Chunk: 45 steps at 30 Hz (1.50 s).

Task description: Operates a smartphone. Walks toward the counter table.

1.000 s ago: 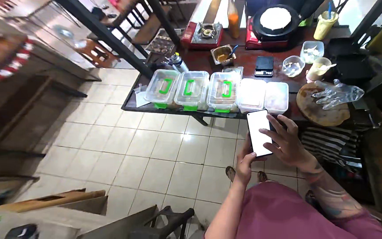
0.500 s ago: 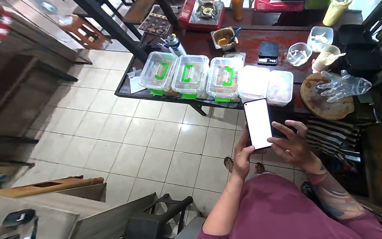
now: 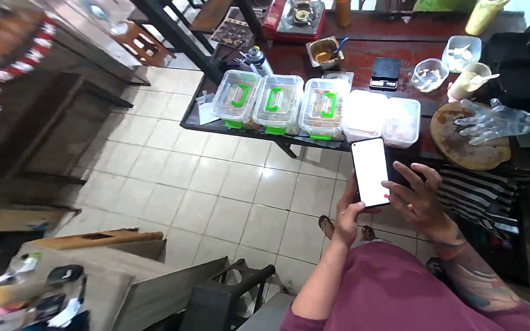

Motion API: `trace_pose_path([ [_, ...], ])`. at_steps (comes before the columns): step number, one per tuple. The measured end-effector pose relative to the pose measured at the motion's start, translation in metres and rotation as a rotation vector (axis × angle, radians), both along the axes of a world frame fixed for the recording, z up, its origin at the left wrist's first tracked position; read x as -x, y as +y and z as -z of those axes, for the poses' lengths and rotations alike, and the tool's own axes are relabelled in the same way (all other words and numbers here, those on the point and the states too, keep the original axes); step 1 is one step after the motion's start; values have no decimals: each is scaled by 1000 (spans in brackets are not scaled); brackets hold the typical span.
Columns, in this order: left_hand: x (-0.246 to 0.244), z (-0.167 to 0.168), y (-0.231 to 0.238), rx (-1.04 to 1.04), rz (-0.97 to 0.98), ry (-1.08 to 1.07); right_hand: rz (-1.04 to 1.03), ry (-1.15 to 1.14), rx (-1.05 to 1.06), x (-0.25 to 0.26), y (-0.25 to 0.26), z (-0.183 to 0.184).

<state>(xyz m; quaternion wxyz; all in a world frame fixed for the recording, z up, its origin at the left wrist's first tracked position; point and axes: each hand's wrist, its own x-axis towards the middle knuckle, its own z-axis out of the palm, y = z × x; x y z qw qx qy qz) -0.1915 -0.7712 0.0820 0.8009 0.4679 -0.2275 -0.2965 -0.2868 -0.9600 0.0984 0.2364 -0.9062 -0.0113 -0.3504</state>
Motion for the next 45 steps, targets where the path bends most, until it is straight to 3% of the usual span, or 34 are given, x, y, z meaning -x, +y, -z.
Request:
trace_pose_path([
  [15,5,-6,22,-87,-223,-8,-112,29,-66,-16,16,-1],
  [37,0,7,18,-18,-155,-29,-157,65,-17,-16,18,13],
  [45,0,7,13,-17,-148,-5,-122,74,-98,-13,12,12],
])
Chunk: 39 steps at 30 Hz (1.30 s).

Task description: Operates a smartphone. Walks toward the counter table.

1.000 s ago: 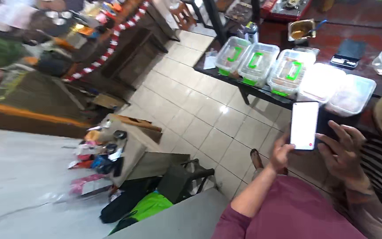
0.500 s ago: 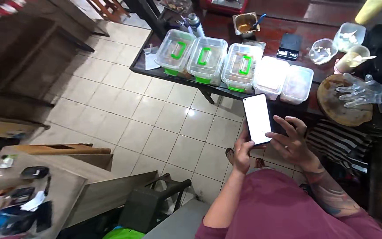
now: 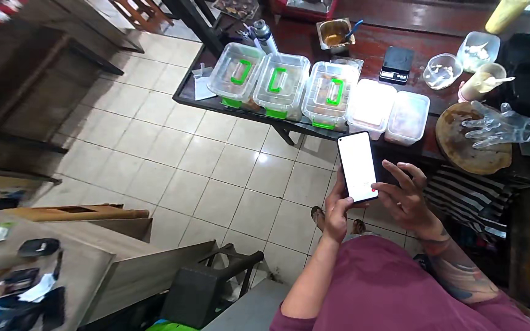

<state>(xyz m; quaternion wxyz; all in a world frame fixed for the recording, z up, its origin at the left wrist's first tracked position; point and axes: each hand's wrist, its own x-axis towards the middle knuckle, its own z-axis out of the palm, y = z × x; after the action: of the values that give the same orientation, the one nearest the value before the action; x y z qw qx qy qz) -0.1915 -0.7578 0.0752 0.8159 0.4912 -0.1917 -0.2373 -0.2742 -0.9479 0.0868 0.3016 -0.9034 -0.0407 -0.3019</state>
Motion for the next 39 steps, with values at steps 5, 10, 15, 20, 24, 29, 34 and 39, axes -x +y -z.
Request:
trace_pose_path([
  [5,0,3,-1,-12,4,-12,11,25,-7,-3,-4,1],
  [10,-2,4,-3,-10,23,-4,-18,59,12,-7,-5,-1],
  [15,-3,4,-5,-11,33,-10,-37,85,37,-10,-6,-3],
  [20,-3,4,-6,-9,47,-15,-37,115,65,-13,-6,-5],
  [24,-3,2,-9,-16,44,0,-42,124,85,-15,-6,-7],
  [29,-1,-2,-11,-53,36,-52,-33,119,99,-18,-5,-12],
  [34,1,-6,-11,-111,21,-86,-36,94,109,-19,-3,-11],
  [39,2,-11,-13,-135,-2,-55,-42,104,32,-17,-3,-11],
])
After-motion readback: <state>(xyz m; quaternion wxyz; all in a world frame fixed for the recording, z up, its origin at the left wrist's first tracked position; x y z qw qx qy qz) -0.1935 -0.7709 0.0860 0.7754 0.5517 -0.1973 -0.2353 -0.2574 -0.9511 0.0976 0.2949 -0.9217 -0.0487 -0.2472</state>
